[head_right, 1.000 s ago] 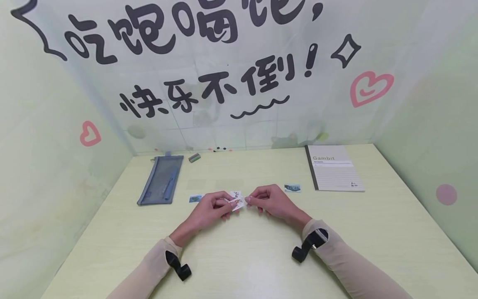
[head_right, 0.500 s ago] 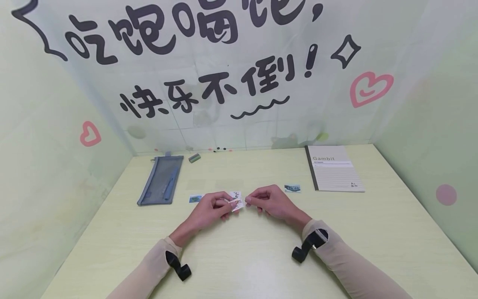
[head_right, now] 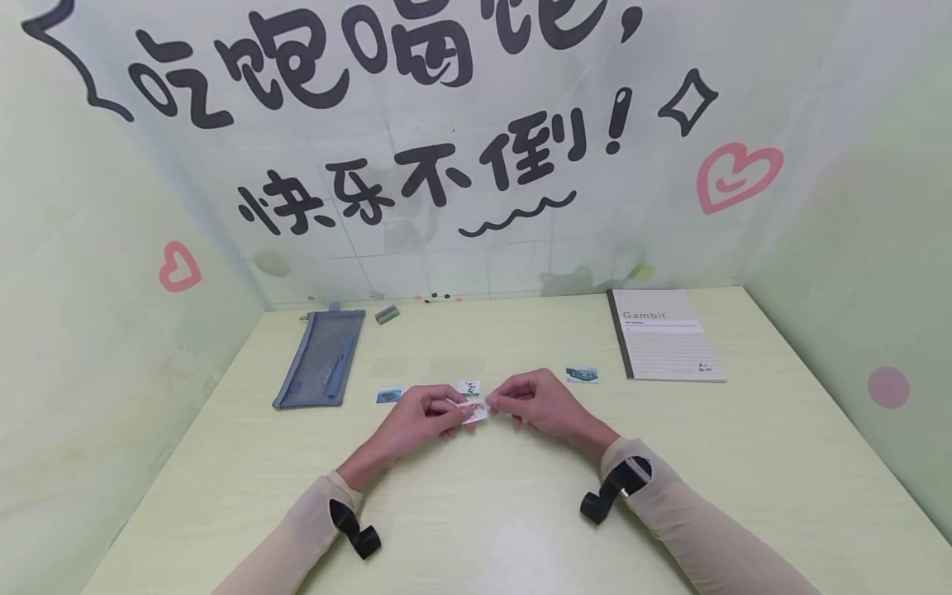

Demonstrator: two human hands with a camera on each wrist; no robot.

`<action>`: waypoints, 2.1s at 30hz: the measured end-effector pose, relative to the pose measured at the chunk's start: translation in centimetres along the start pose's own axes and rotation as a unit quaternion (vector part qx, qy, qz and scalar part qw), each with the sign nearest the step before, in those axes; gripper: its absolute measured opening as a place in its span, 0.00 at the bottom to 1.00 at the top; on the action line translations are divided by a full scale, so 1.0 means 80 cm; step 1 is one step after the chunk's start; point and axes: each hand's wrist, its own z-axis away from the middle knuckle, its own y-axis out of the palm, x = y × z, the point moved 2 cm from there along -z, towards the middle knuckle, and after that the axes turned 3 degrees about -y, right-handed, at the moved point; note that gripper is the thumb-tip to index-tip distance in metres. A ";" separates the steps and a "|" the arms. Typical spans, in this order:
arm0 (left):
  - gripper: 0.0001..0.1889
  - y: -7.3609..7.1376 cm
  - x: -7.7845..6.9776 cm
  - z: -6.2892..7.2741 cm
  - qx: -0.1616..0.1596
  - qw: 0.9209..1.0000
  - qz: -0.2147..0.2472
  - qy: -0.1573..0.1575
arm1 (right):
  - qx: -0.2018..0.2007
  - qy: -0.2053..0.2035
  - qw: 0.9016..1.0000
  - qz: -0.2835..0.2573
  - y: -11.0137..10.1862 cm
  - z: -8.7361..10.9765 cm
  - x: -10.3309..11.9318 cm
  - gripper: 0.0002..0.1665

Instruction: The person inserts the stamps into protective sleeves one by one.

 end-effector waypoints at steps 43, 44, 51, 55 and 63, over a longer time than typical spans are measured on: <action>0.11 0.003 0.000 0.001 0.019 0.999 0.002 0.028 | -0.015 0.004 1.000 -0.018 0.008 0.003 0.002 0.11; 0.11 0.003 0.000 0.001 0.022 0.999 0.001 0.029 | -0.015 0.003 1.000 -0.017 0.008 0.003 0.002 0.11; 0.11 0.003 -0.001 0.001 0.031 0.999 -0.001 0.039 | -0.004 0.004 1.000 -0.010 0.009 0.005 0.004 0.12; 0.10 0.004 -0.001 0.000 0.029 0.999 0.000 0.041 | -0.003 0.004 1.000 -0.004 0.009 0.005 0.004 0.12; 0.12 0.004 -0.001 0.000 0.025 0.999 -0.008 0.045 | 0.005 0.005 1.000 -0.006 0.010 0.004 0.001 0.11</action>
